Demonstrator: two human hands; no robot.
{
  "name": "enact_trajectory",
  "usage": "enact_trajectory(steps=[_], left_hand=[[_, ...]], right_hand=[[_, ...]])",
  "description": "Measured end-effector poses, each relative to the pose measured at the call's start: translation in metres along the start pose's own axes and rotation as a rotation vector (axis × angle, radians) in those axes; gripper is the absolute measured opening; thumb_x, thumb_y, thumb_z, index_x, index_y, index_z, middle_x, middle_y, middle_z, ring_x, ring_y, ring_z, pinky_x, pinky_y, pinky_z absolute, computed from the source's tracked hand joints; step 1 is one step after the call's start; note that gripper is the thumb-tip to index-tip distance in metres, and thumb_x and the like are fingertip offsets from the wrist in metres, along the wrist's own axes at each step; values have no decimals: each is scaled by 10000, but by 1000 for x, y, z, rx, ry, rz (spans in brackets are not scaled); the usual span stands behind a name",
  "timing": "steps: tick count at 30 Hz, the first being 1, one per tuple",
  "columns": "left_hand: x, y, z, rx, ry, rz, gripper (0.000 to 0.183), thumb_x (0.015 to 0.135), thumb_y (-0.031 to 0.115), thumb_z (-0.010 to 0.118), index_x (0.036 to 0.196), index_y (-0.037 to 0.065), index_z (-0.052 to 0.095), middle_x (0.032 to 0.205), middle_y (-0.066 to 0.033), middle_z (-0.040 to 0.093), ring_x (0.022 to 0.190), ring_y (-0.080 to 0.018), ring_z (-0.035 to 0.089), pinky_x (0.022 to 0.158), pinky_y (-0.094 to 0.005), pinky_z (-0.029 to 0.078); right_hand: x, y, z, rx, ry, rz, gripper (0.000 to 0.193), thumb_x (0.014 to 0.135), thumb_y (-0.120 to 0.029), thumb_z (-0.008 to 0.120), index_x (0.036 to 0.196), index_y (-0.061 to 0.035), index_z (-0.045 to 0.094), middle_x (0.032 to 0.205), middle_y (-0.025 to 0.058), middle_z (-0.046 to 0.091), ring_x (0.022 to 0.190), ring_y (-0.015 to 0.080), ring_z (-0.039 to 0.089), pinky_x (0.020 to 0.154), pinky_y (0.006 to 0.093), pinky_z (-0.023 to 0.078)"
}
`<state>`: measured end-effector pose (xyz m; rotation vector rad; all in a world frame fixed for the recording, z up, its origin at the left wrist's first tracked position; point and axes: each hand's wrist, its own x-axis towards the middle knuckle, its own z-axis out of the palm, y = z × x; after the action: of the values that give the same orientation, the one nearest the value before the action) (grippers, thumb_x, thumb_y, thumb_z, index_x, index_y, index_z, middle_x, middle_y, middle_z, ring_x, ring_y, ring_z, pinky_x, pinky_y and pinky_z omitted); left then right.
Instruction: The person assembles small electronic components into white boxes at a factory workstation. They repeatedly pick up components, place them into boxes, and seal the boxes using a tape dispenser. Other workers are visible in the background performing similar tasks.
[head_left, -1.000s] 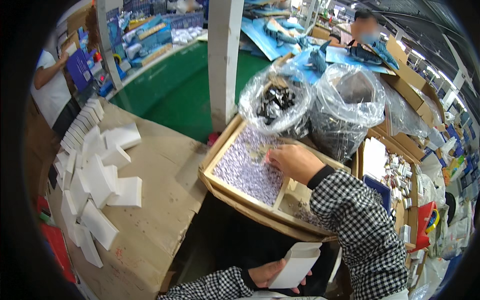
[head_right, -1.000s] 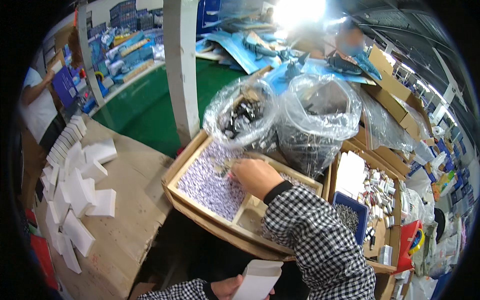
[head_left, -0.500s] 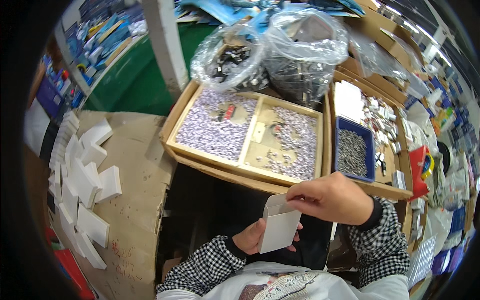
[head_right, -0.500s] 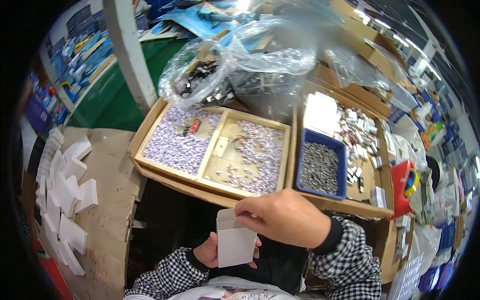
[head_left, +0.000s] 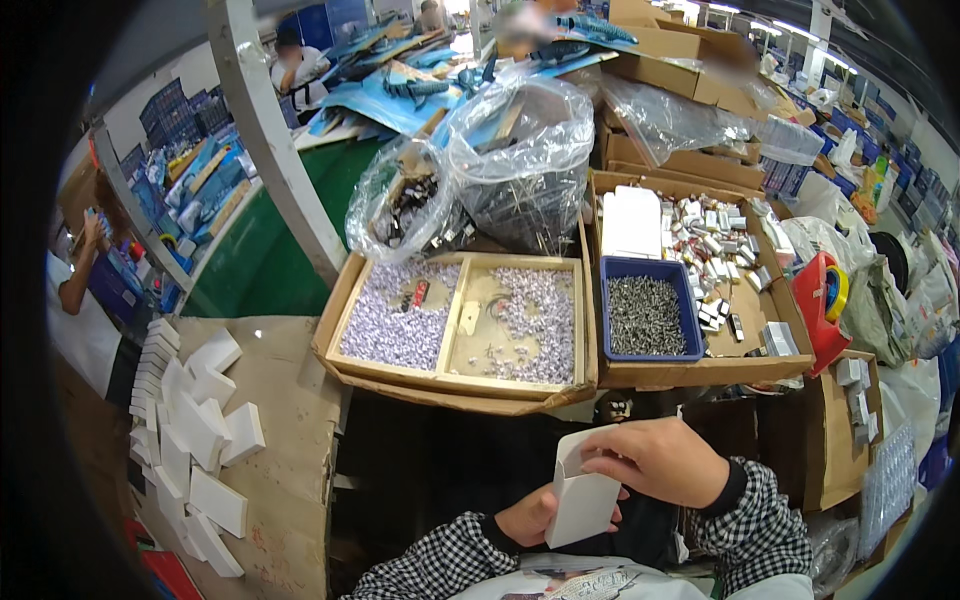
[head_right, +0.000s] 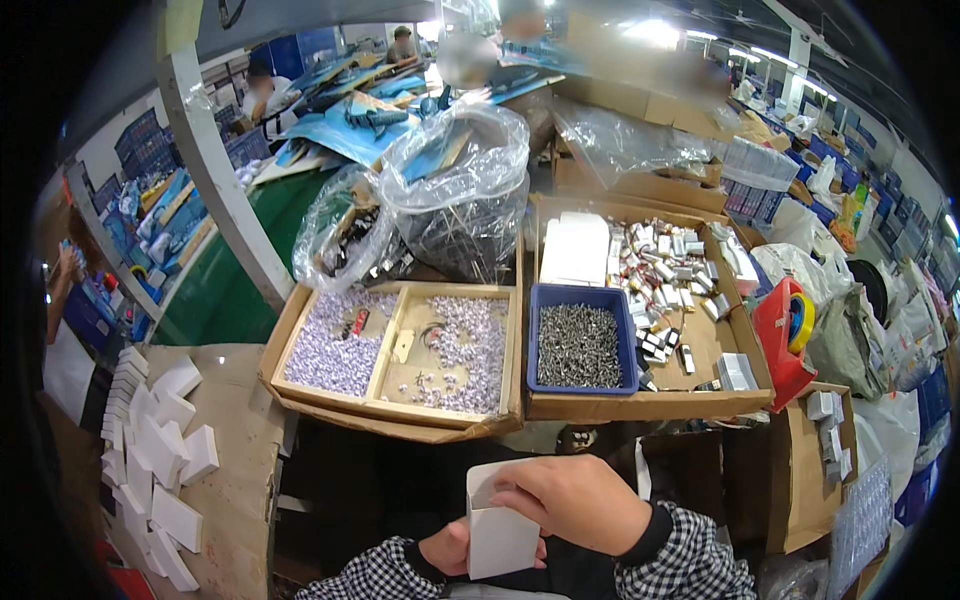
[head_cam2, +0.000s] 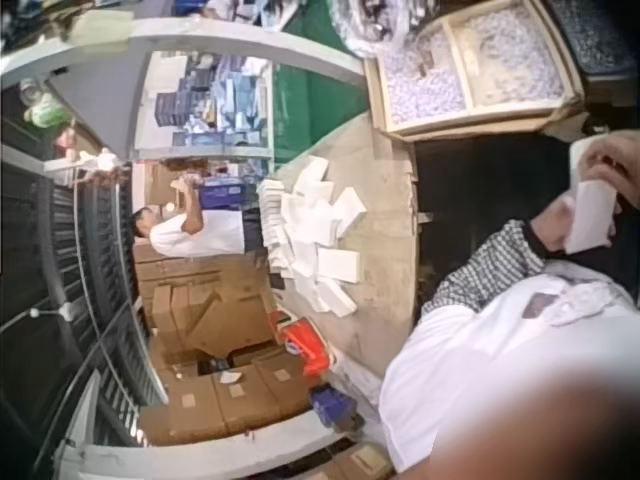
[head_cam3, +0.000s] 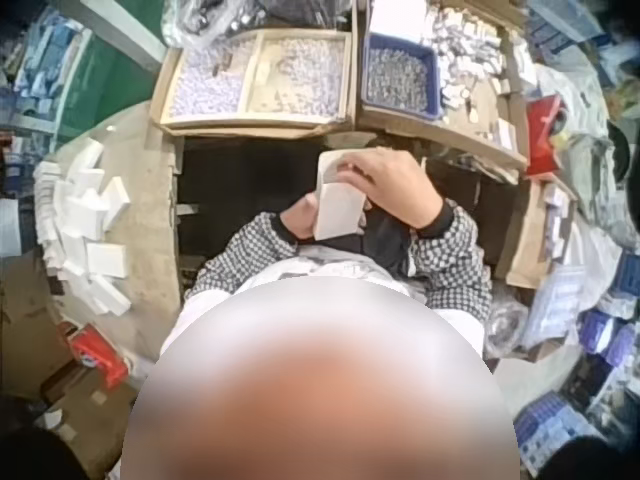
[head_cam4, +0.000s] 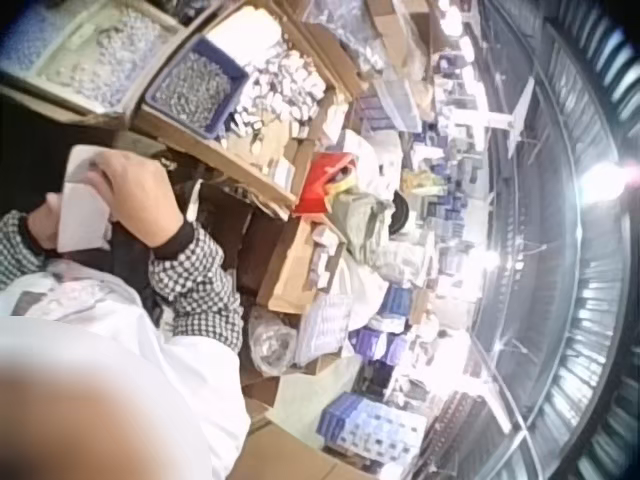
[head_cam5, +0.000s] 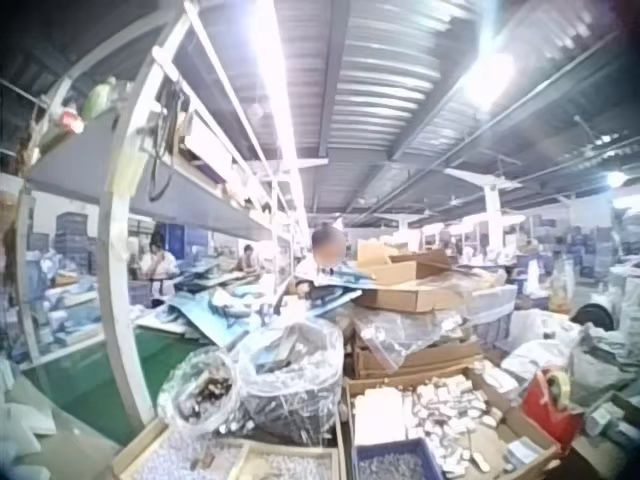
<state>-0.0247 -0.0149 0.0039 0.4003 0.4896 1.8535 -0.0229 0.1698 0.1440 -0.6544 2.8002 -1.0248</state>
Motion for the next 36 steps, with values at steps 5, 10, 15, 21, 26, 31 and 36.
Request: enact_trajectory(steps=[5, 10, 15, 21, 26, 31, 36], left_hand=[[5, -9, 1, 12, 39, -75, 1082, 706, 737, 598, 1424, 11, 241, 1379, -173, 381, 1224, -271, 464, 1039, -410, 404], [8, -17, -3, -23, 78, -32, 1035, 749, 702, 585, 1437, 14, 233, 1380, -155, 407, 1236, -249, 464, 1022, -387, 412], [9, -22, 5, 143, 438, 169, 647, 930, 388, 569, 1404, 18, 331, 1283, -112, 525, 1148, -174, 531, 974, -333, 440], [11, -35, 20, 519, 571, 533, 397, 915, 3, 574, 1305, 21, 503, 1204, -88, 593, 1071, -141, 562, 938, -269, 451], [2, -38, 20, 751, 519, 451, 450, 928, 40, 569, 1363, 74, 459, 1230, -101, 580, 1080, -139, 569, 925, -268, 462], [-12, -33, 19, 976, 575, 211, 391, 918, 68, 588, 1302, 58, 517, 1120, -107, 624, 1017, -135, 604, 855, -249, 497], [-11, -27, 20, 1234, 499, 121, 212, 937, 131, 562, 1116, 30, 616, 1001, -70, 648, 852, -109, 611, 749, -243, 499]], right_hand=[[-32, 9, 12, 14, 171, 33, 181, 841, -177, 659, 994, -81, 657, 879, 75, 661, 791, 266, 643, 676, 323, 522], [-61, 23, 42, 115, 573, 165, 419, 758, -29, 718, 1154, -42, 580, 1039, 99, 633, 919, 195, 609, 747, 296, 513], [-77, 30, 94, 906, 784, 313, 452, 841, 27, 641, 1261, 5, 473, 1082, 115, 633, 954, 147, 607, 802, 268, 498], [-95, 44, 114, 848, 857, 344, 392, 836, 56, 640, 1215, 36, 541, 1053, 96, 642, 916, 122, 618, 795, 237, 504], [-104, 48, 121, 977, 791, 320, 446, 857, 41, 625, 1284, 17, 498, 1133, 117, 618, 991, 144, 611, 855, 252, 495], [-113, 49, 141, 1041, 771, 398, 326, 869, 9, 628, 1186, 3, 551, 1097, 110, 626, 989, 143, 615, 864, 256, 499], [-120, 63, 136, 696, 654, 375, 108, 878, -66, 626, 942, 18, 651, 896, 78, 653, 786, 128, 599, 696, 238, 476]])
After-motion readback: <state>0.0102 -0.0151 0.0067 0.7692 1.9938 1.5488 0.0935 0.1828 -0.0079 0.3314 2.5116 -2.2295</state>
